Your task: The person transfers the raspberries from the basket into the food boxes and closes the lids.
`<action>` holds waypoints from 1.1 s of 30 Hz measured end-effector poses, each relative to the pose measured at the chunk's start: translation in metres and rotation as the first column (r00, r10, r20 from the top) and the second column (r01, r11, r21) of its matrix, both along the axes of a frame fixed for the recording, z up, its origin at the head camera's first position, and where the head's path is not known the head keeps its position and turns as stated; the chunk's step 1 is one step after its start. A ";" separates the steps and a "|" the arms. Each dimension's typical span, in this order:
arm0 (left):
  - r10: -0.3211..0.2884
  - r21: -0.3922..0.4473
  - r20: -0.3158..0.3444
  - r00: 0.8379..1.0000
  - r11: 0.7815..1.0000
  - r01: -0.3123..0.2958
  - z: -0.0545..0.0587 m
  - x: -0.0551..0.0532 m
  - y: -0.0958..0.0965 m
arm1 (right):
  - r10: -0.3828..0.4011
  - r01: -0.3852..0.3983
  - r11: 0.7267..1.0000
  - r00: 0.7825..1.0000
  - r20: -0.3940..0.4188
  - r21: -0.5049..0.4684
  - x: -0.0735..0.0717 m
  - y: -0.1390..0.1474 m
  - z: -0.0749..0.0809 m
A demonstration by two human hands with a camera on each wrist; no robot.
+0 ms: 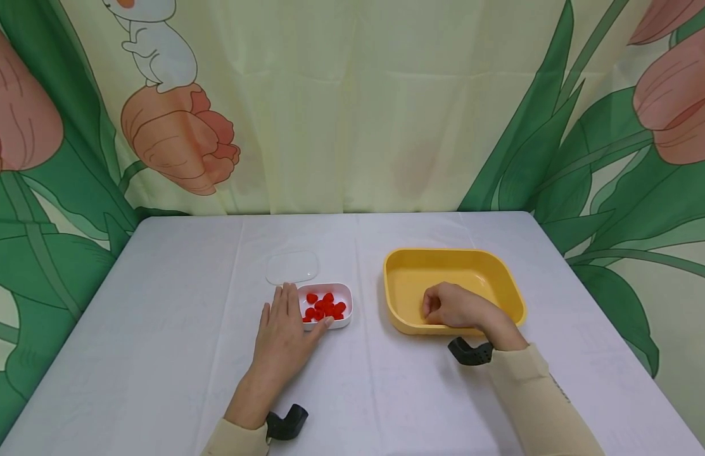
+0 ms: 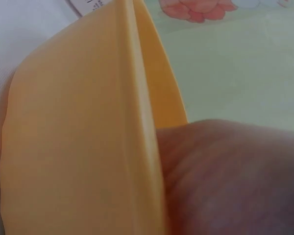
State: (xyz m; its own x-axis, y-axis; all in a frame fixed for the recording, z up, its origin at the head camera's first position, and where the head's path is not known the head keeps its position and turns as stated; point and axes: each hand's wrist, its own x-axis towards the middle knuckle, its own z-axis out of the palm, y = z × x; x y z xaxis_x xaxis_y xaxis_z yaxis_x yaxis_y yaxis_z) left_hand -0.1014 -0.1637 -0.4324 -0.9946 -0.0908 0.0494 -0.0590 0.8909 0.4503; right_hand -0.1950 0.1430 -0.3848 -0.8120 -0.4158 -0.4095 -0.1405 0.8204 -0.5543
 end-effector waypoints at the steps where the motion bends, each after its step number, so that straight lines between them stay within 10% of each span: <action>1: 0.000 0.001 0.001 1.000 1.000 0.000 0.000 0.000 0.000 | -0.010 0.010 1.000 1.000 -0.003 -0.004 0.000 0.000 0.000; 10: 0.001 0.005 0.002 1.000 1.000 -0.001 0.001 0.000 0.001 | -0.157 0.154 0.986 0.987 -0.029 -0.071 -0.005 0.003 -0.002; 33: -0.003 0.012 0.004 1.000 1.000 0.002 0.001 0.001 0.000 | -0.249 0.218 0.931 0.966 -0.074 -0.292 -0.006 0.004 -0.004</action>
State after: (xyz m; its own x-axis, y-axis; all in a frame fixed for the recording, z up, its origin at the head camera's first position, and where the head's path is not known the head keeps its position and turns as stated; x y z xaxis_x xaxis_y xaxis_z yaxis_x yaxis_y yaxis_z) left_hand -0.1008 -0.1641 -0.4309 -0.9951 -0.0889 0.0444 -0.0585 0.8856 0.4608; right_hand -0.2015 0.1474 -0.3886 -0.9327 -0.2940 -0.2091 -0.0355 0.6515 -0.7578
